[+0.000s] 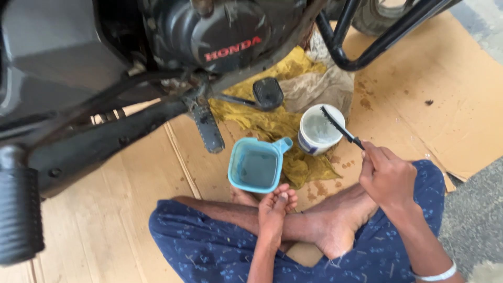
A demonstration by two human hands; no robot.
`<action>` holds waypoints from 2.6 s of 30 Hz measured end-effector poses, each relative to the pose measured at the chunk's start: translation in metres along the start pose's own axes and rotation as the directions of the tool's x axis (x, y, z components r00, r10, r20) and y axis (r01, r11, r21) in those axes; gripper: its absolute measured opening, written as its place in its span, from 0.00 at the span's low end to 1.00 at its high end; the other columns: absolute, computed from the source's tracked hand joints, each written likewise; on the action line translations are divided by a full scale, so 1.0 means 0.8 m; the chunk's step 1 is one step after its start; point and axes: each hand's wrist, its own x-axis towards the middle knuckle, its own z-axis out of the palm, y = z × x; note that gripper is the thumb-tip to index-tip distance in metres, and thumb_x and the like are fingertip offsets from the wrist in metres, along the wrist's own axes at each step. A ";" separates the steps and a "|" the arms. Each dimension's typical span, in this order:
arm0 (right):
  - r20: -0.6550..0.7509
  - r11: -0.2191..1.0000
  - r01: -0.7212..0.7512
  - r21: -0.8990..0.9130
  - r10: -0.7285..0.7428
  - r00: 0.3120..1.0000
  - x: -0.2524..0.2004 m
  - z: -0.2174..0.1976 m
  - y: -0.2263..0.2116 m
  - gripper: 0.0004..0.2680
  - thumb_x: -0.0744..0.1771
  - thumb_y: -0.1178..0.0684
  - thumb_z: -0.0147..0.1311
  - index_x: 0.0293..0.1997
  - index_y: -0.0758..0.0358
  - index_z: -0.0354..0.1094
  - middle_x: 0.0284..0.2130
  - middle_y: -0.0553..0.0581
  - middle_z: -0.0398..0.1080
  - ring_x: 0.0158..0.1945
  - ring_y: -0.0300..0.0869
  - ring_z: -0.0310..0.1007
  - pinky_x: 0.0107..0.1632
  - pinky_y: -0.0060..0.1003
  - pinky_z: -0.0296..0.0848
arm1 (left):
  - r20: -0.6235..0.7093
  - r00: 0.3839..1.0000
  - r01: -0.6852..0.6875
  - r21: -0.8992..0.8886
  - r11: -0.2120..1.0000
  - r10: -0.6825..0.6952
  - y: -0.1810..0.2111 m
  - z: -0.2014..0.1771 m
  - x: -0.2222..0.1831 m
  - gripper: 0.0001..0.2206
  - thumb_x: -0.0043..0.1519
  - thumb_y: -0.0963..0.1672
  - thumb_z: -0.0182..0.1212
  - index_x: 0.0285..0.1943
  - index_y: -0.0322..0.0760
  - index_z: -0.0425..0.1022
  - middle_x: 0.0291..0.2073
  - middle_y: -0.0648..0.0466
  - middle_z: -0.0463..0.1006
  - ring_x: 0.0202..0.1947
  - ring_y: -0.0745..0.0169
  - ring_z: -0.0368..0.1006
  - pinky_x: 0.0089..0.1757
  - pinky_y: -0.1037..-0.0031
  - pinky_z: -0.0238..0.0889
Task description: The person cleans a motorcycle engine using a toothbrush and a solvent container.
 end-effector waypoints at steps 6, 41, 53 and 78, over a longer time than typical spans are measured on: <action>0.013 1.000 0.005 0.021 -0.005 1.000 0.000 0.002 0.012 0.10 0.65 0.57 0.58 0.50 0.57 0.77 0.35 0.57 0.77 0.34 0.50 0.77 0.35 0.44 0.74 | 0.016 1.000 -0.026 -0.006 1.000 0.026 0.003 0.002 0.003 0.12 0.67 0.39 0.53 0.57 0.26 0.74 0.44 0.49 0.81 0.40 0.65 0.78 0.44 0.74 0.75; 0.318 -0.459 -0.239 0.855 0.102 0.943 0.233 -0.092 -0.204 0.16 0.69 0.65 0.40 0.65 0.77 0.58 0.37 0.56 0.68 0.28 0.33 0.61 0.27 0.25 0.60 | -0.026 0.996 0.086 -0.055 0.995 -0.087 0.007 -0.008 0.000 0.10 0.67 0.38 0.53 0.55 0.28 0.75 0.40 0.49 0.83 0.36 0.66 0.78 0.41 0.76 0.75; 0.352 -0.556 -0.208 0.805 0.165 0.921 0.306 -0.063 -0.186 0.16 0.67 0.67 0.41 0.63 0.78 0.60 0.32 0.58 0.68 0.27 0.35 0.64 0.27 0.26 0.64 | -0.010 0.997 0.070 -0.039 0.997 -0.071 0.011 -0.005 -0.006 0.10 0.67 0.38 0.53 0.55 0.28 0.75 0.40 0.50 0.82 0.36 0.67 0.78 0.41 0.77 0.74; 0.411 -0.531 -0.277 0.801 0.152 0.899 0.325 -0.073 -0.163 0.13 0.67 0.68 0.40 0.56 0.79 0.66 0.34 0.61 0.71 0.27 0.36 0.69 0.29 0.24 0.73 | -0.032 0.994 0.107 -0.038 0.994 -0.108 0.006 -0.014 -0.001 0.10 0.67 0.38 0.52 0.55 0.30 0.75 0.40 0.51 0.83 0.36 0.68 0.78 0.39 0.77 0.74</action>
